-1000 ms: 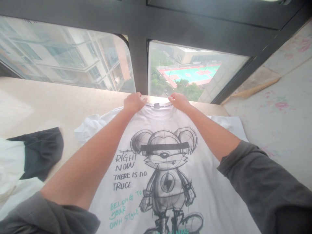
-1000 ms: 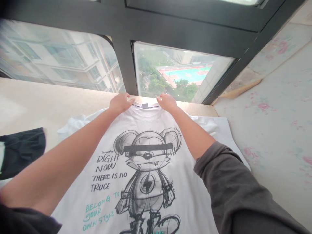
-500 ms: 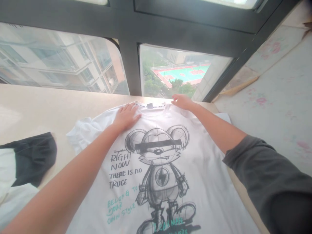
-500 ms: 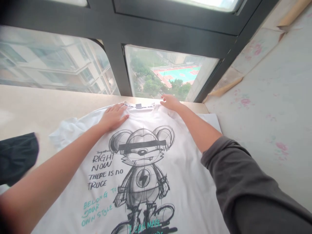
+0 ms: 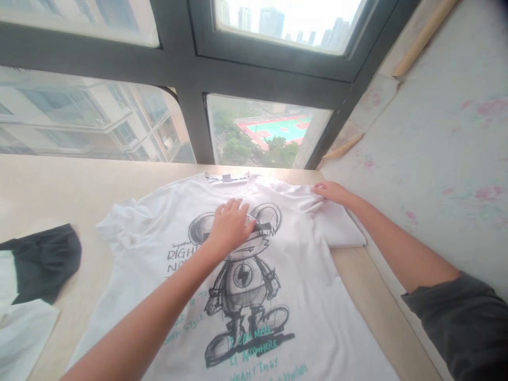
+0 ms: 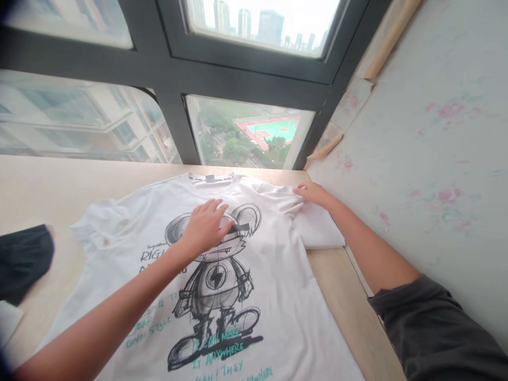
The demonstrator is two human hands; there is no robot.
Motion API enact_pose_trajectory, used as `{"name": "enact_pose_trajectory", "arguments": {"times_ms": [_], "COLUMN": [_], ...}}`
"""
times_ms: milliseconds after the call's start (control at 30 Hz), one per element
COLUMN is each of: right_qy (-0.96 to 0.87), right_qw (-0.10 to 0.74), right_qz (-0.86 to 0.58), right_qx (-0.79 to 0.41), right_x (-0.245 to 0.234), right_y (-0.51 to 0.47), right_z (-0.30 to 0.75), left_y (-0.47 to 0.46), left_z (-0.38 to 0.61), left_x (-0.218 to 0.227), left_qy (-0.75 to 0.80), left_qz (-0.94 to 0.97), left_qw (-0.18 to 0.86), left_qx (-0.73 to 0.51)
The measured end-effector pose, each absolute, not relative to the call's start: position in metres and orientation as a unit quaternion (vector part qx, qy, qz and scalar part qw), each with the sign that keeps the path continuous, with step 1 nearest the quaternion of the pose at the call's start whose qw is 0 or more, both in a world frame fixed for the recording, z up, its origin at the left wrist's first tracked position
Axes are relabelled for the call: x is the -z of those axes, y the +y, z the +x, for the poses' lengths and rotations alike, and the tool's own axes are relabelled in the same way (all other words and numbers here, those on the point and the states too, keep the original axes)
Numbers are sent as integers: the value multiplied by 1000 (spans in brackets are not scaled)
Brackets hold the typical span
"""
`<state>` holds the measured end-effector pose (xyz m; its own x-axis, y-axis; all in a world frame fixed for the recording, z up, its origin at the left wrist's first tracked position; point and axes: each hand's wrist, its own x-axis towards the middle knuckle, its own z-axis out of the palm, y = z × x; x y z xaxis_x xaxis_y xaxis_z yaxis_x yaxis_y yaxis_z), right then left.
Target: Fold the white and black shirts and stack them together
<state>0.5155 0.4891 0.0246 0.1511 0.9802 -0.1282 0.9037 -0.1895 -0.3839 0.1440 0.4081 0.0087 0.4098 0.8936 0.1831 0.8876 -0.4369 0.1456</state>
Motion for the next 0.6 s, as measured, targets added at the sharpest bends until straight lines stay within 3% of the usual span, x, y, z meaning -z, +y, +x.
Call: {"name": "enact_pose_trajectory", "arguments": {"times_ms": [367, 600], "right_qy": [-627, -595], "right_qw": [163, 283], "right_qz": [-750, -745], "right_qx": [-130, -105], "right_x": [-29, -62], "right_y": [504, 506], "right_z": [488, 494], "left_y": [331, 321], "left_z": [291, 294], "left_x": [-22, -14], "left_qy": [353, 335], "left_qz": [919, 929], "left_qw": [38, 36], "left_qx": [-172, -151]}}
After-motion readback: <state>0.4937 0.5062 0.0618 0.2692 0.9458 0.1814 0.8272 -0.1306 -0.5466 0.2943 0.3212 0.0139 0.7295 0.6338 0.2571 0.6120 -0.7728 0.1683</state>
